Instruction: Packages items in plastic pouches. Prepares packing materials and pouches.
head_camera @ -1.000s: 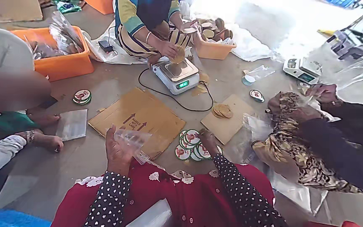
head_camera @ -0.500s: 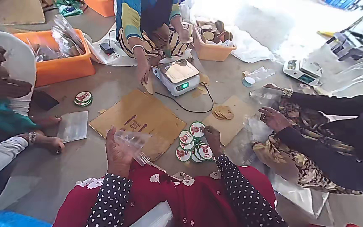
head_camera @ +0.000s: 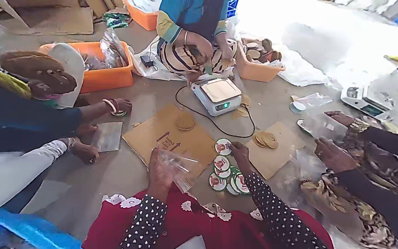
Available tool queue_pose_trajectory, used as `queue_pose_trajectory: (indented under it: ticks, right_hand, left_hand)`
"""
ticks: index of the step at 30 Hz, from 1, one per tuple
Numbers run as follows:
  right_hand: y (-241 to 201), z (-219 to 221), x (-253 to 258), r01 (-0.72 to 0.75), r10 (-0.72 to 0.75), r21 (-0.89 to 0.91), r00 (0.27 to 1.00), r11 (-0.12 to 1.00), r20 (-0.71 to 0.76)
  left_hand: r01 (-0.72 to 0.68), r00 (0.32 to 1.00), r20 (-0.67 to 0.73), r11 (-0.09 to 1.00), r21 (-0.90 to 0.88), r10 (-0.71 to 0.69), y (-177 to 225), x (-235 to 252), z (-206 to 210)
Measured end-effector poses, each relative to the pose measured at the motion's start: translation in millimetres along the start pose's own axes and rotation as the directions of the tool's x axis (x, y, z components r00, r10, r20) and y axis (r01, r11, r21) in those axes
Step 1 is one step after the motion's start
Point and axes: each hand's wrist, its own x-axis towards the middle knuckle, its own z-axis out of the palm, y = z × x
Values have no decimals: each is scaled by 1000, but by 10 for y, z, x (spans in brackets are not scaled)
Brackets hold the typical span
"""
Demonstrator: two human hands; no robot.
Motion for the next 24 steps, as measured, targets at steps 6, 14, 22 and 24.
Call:
queue_pose_trajectory:
  ticks: [6,14,22,24]
  right_hand:
    - [-603,788,500,82,-83,11,994,997,74]
    - [-966,1698,1042,214,-202,-74,968,974,150]
    - [-2028,1549,637,499,-55,-585,788,640,613]
    - [-1781,1787,944,679,-104,-573,681,459,725]
  left_hand:
    - [41,999,-12,999,-7,-41,24,-35,72]
    - [1,1000,18,1000,-2,-1,8,33,70]
    - [-4,998,62,998,-57,7,-56,69,76]
    - [21,998,56,998,-66,-17,-64,63,84]
